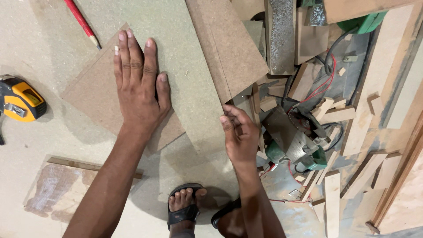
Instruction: The person measures a piece of wood with a tape measure, marks a line with a pencil, and cuts along the line using a circular saw.
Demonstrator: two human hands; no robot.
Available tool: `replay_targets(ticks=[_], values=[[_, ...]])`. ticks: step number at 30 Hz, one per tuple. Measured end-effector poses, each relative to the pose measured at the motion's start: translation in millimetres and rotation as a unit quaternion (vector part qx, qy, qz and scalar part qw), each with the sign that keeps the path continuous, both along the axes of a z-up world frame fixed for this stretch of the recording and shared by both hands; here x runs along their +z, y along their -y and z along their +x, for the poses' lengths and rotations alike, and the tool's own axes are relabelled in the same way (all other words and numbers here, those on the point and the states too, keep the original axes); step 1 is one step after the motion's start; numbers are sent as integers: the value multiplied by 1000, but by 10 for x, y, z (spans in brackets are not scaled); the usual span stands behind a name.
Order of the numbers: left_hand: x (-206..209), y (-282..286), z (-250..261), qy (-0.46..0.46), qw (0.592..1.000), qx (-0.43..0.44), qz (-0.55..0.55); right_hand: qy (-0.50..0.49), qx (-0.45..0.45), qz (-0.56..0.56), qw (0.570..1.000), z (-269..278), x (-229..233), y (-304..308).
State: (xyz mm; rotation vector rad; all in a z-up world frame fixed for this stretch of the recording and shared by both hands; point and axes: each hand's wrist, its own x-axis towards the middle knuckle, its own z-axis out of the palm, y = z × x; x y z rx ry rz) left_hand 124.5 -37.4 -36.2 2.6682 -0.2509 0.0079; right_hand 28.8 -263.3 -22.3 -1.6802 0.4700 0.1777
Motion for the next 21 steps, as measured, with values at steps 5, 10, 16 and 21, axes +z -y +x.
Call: replay_targets(ticks=[5, 10, 16, 21], values=[[-26, -2, 11, 1, 1000, -1, 10, -29, 2, -22, 999, -1, 9, 8], [-15, -7, 5, 0, 1000, -3, 8, -31, -10, 13, 999, -1, -12, -6], [-31, -13, 7, -1, 1000, -4, 8, -41, 5, 7, 999, 20, -7, 35], [-30, -17, 2, 0, 1000, -6, 6, -35, 15, -22, 999, 26, -5, 45]])
